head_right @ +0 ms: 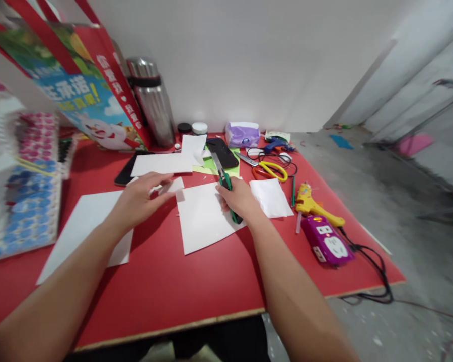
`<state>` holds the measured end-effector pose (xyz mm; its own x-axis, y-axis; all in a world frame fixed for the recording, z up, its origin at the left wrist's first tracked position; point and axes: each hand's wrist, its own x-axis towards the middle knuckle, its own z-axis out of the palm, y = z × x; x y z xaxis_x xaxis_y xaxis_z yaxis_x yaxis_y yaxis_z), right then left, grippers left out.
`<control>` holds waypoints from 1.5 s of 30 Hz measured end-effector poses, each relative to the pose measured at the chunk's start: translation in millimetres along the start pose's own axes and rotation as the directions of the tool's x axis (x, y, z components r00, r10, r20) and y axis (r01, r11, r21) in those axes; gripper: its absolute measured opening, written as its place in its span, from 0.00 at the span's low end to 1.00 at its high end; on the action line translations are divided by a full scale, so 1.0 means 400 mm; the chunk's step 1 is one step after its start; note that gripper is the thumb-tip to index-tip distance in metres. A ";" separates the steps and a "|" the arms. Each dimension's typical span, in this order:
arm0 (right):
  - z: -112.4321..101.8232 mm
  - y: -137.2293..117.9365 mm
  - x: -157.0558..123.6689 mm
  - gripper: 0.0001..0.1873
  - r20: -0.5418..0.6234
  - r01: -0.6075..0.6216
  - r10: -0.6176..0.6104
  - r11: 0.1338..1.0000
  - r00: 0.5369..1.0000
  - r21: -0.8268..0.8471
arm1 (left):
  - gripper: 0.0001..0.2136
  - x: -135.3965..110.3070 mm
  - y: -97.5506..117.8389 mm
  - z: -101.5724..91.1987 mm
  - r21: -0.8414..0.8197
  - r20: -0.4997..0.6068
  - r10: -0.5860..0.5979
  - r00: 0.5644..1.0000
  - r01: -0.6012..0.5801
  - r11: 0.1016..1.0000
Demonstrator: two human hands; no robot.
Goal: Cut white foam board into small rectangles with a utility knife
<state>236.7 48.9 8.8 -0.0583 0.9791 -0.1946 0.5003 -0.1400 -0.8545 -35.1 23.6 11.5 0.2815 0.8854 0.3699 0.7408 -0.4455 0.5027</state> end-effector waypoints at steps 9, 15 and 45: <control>-0.002 -0.006 -0.001 0.12 0.009 -0.013 0.014 1.000 1.000 -0.015 | 0.17 0.003 -0.089 -0.056 0.102 -0.260 -0.176 0.950 0.208 0.973; 0.000 -0.006 -0.002 0.11 -0.003 -0.016 0.016 1.000 1.000 -0.004 | 0.25 -0.001 -0.059 -0.037 -0.431 -0.074 -0.379 0.923 0.313 0.846; 0.000 0.005 0.002 0.11 0.001 -0.003 0.003 1.000 1.000 -0.013 | 0.19 0.007 0.043 0.085 0.029 0.107 0.029 0.994 -0.033 0.999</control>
<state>237.8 49.4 7.1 -0.0578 0.9786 -0.1974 0.5118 -0.1408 -0.8475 -0.7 22.8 -5.6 0.3668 0.8810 0.2989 0.7486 -0.4703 0.4674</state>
